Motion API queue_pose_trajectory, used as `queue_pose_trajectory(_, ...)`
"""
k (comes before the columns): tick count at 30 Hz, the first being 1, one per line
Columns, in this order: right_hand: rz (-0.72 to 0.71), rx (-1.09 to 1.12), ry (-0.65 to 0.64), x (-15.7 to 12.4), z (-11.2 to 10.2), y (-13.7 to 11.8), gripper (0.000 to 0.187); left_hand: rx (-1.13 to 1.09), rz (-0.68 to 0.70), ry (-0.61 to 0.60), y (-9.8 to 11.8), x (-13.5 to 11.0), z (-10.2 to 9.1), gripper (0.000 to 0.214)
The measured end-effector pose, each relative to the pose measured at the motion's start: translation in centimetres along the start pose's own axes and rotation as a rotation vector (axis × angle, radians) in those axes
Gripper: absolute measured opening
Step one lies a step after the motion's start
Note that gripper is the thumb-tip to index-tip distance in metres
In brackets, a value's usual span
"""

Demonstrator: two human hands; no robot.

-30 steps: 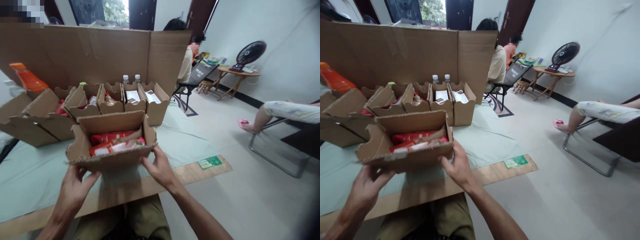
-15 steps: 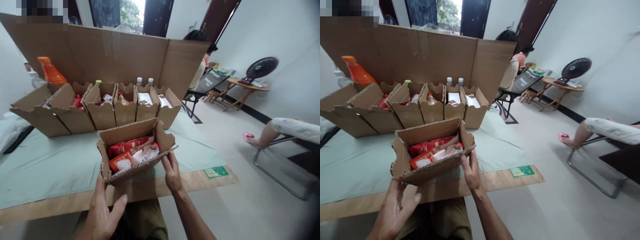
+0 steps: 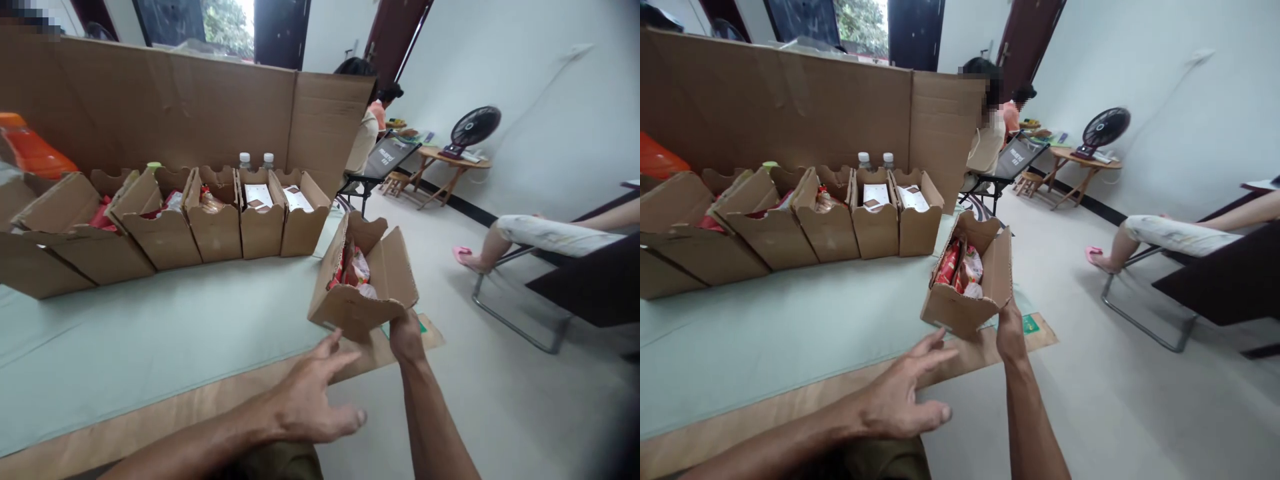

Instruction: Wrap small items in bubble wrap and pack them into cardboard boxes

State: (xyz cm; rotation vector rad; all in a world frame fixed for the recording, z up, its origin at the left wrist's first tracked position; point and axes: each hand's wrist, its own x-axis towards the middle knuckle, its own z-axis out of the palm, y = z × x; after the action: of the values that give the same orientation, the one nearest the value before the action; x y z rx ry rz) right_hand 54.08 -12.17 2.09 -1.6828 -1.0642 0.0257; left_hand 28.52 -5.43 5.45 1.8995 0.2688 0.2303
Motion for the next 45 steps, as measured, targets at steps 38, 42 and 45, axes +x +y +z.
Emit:
queue_pose_trajectory(38,0.259,0.072,-0.120,16.0,7.0,8.8,0.036,0.852,0.057,0.532,-12.5,0.0,-5.9,0.036)
queue_pose_trajectory(42,0.210,-0.123,0.062,13.0,6.2,5.3,0.035,0.809,0.033,0.517,-12.4,0.0,-5.9,0.038)
queue_pose_trajectory(45,0.074,-0.182,0.049,12.7,7.5,0.4,0.046,0.784,0.027,0.507,-12.5,-0.1,-5.9,0.039)
